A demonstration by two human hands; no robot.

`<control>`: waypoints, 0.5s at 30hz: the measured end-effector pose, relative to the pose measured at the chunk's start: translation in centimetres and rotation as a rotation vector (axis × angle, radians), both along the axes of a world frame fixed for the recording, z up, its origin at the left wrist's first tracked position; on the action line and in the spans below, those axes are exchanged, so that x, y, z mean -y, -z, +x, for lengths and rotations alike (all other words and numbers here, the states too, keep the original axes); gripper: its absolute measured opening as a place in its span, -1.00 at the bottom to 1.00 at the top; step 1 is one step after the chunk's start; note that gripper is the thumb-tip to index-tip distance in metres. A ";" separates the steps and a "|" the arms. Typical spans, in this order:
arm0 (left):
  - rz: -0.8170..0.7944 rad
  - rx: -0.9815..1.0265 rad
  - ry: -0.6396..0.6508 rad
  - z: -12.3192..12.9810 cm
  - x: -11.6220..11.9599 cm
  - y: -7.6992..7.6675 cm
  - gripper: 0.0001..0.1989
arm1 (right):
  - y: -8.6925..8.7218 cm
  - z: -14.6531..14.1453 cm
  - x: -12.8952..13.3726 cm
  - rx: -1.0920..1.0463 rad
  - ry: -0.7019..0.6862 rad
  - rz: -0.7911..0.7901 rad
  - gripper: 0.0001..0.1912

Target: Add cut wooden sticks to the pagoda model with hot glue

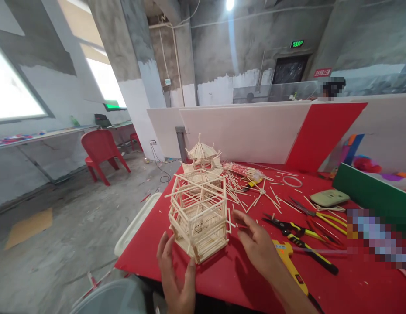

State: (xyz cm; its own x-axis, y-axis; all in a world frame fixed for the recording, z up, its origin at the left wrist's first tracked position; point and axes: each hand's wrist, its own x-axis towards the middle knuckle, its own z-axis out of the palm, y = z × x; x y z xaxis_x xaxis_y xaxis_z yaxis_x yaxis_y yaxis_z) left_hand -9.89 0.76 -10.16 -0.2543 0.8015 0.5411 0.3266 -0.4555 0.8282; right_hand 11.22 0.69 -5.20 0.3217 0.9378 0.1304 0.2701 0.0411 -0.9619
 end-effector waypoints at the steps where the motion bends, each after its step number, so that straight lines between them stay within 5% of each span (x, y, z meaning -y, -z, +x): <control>1: 0.001 -0.010 0.013 0.1 0.1 0.2 -0.41 | 0.1 -0.4 0.0 -0.016 0.002 -0.001 -0.42; 7: -0.004 -0.187 -0.018 0.7 -0.4 1.1 -0.23 | 1.8 -2.2 0.5 -0.037 -0.010 0.014 -0.35; 15: -0.094 -0.217 -0.049 0.6 -1.2 2.4 -0.09 | 6.7 -5.4 1.5 0.014 0.151 0.122 -0.31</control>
State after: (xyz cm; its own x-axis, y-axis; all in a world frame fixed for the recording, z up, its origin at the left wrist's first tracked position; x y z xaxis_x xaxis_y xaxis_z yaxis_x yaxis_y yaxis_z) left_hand -9.28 2.00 -12.53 -0.1796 0.8404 0.5113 0.5216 -0.3593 0.7739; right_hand 5.86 -0.78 -11.90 0.4545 0.8562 0.2458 0.2958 0.1152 -0.9483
